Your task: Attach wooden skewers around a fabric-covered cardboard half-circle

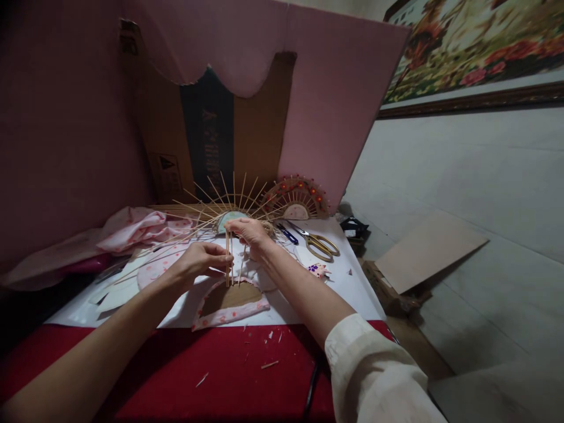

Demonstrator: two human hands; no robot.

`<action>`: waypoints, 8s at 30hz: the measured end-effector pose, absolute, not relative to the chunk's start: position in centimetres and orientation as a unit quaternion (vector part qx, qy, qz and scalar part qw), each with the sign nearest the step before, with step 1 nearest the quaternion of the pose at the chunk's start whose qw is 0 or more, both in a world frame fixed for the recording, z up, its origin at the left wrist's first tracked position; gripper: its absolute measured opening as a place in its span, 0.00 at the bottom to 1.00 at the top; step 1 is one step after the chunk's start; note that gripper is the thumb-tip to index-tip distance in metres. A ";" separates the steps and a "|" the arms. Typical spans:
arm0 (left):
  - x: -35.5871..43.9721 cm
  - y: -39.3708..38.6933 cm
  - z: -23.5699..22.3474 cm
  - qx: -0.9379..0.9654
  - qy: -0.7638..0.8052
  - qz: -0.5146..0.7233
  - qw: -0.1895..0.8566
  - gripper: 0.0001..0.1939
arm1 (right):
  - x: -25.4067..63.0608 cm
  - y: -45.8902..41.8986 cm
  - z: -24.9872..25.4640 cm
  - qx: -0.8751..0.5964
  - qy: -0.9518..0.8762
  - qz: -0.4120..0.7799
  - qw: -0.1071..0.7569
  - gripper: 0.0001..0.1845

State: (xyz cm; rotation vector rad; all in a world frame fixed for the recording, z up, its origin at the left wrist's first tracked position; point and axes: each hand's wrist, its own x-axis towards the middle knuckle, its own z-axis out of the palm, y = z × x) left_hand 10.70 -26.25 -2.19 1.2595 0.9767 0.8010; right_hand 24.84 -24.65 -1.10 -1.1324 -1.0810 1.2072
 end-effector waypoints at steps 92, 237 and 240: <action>11.6 -30.3 0.3 0.592 0.377 0.363 0.613 0.10 | 28.6 -38.2 -1.2 -0.585 -0.675 0.316 0.321 0.25; 9.8 -28.1 2.3 0.522 0.366 0.448 0.627 0.12 | 40.9 -35.5 -2.0 -0.829 -0.512 0.018 0.224 0.24; 9.7 -27.3 2.2 0.491 0.379 0.485 0.616 0.13 | 43.8 -33.2 -2.3 -0.842 -0.522 -0.025 0.133 0.20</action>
